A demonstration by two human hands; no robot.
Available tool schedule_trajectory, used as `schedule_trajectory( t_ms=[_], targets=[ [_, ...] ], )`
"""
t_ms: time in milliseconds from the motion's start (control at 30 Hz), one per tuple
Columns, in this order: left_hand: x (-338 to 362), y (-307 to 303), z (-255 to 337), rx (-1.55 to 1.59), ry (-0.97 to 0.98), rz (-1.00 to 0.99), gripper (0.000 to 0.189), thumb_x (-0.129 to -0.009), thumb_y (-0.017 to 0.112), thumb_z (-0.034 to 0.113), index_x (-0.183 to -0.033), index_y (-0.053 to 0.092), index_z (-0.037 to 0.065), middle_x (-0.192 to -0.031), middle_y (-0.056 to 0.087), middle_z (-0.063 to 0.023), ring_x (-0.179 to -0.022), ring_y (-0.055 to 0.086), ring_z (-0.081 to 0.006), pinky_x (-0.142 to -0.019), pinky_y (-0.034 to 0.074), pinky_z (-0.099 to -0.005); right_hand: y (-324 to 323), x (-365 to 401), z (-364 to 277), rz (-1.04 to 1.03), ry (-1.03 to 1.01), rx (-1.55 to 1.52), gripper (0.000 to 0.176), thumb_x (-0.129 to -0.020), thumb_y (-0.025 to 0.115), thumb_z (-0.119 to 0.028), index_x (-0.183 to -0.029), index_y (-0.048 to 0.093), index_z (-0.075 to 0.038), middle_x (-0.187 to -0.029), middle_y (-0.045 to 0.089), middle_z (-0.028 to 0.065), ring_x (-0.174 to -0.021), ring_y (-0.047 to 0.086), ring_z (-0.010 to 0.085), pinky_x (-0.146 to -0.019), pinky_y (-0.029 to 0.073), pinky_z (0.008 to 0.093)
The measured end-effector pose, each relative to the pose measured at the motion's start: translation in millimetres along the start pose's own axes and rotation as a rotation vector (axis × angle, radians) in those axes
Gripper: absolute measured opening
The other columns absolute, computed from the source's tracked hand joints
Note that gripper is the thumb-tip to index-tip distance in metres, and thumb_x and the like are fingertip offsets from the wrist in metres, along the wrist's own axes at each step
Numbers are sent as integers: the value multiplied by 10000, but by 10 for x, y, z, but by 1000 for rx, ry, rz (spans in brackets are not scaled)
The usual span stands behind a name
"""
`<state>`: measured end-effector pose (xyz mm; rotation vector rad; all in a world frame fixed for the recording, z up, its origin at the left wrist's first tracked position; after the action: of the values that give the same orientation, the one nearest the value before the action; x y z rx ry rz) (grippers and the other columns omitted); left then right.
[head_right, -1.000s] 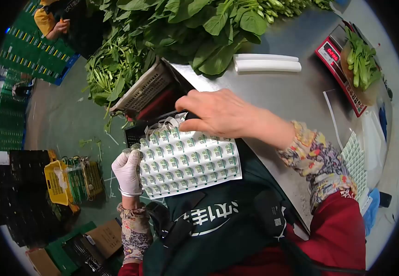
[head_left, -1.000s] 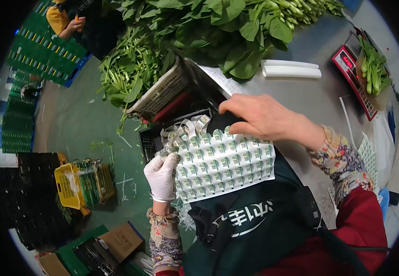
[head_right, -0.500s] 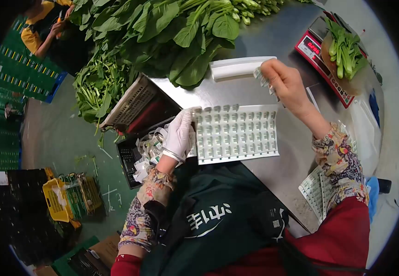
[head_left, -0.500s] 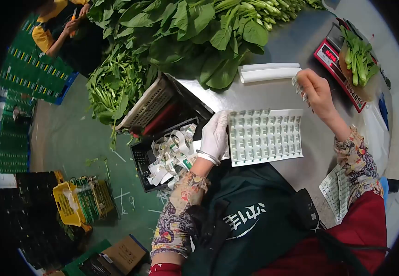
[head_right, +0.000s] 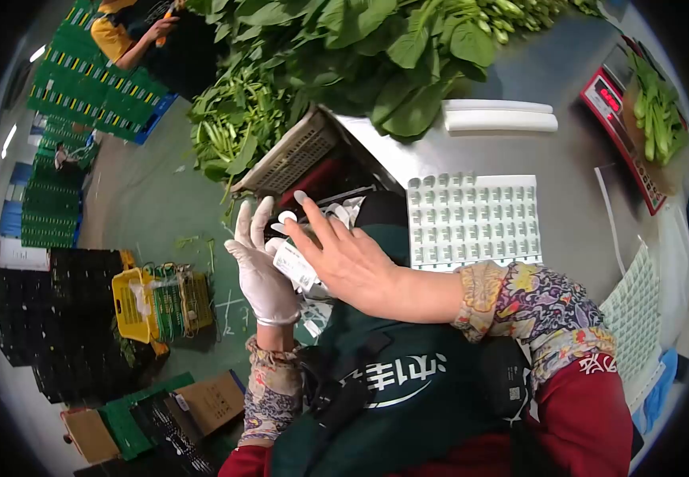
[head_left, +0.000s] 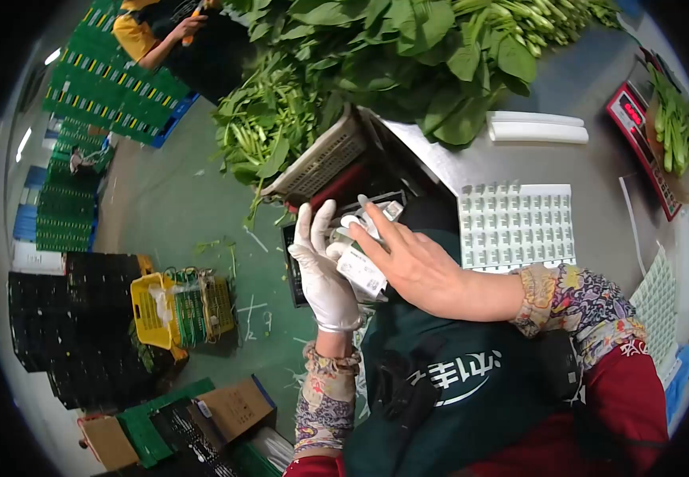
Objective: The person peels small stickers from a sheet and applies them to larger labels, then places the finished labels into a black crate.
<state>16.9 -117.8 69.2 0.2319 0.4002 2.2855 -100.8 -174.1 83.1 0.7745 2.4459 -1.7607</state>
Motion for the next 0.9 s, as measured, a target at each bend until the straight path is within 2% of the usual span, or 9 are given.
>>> schedule_trajectory(
  t_ms=[100,167,233,367,500,667,767,867,900],
  targets=[
    [153,-385,3,-15,120,103,543,-984,392,375,-1420,261,79,-1393,345,-127,-1149,439,-188,-953,397,-327,-54,-249,-147,178,-90,-30,532,-690,581,-32,-1209,476,20,-1329,376,263,-968,553,259,-754,499,332],
    [307,-768,-70,-300,6,-99,487,-970,469,286,-1368,355,31,-1320,424,-106,-1120,461,-175,-958,397,-329,-100,-390,-185,264,-132,-98,509,-697,564,-16,-1202,508,-39,-1302,421,224,-962,559,264,-764,492,342],
    [520,-863,5,-302,-293,-64,224,-926,561,177,-1017,630,-15,-878,633,-23,-738,588,-84,-712,488,-217,-118,-517,-211,224,-134,-85,514,-693,570,-21,-1202,518,-68,-1296,435,201,-970,555,265,-758,492,339],
    [547,-993,76,-251,-251,95,227,-925,572,207,-863,634,-2,-691,573,38,-585,492,-21,-516,382,-178,206,-659,153,-88,106,-45,387,-789,597,-79,-1169,542,-34,-1334,417,197,-1045,550,294,-832,501,378],
    [536,-1006,98,-159,-280,58,241,-940,542,201,-958,638,-19,-825,634,-5,-707,556,-36,-622,450,-199,213,-706,6,-381,182,-1087,516,-787,622,-105,-1278,491,-14,-1419,346,122,-1081,508,185,-892,453,305],
    [556,-988,48,-164,-240,36,261,-943,533,193,-1048,623,-28,-901,649,-29,-766,579,-58,-682,472,-211,355,-677,-285,-458,166,-1128,587,-766,661,-67,-1304,438,7,-1453,276,113,-1037,499,155,-812,496,272],
    [555,-989,31,-142,-251,-13,281,-954,506,204,-1088,600,-25,-925,643,-33,-801,581,-68,-723,470,-219,424,-616,-269,-261,94,-683,650,-752,683,-63,-1333,397,2,-1458,261,102,-1022,499,146,-806,501,260],
    [523,-994,92,-272,-196,-94,346,-953,498,232,-1176,541,-29,-1025,620,-45,-907,578,-93,-786,469,-246,402,-627,-226,-130,195,-866,708,-735,685,-9,-1365,360,-14,-1452,274,92,-1020,475,144,-810,501,256],
    [532,-917,104,-69,-236,-120,351,-935,525,198,-1201,523,-30,-1087,603,-52,-949,571,-107,-827,464,-260,375,-626,-222,-95,258,-989,711,-736,681,1,-1369,357,-17,-1451,277,92,-1023,469,144,-813,499,257]
  ],
)
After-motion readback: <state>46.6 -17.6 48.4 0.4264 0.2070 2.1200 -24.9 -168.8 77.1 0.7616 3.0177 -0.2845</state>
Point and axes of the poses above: each hand's wrist, its own x-axis away from the middle knuckle, its own y-axis out of the palm, z = x × y, the point moved 4 cm from there along -x, towards the middle knuckle
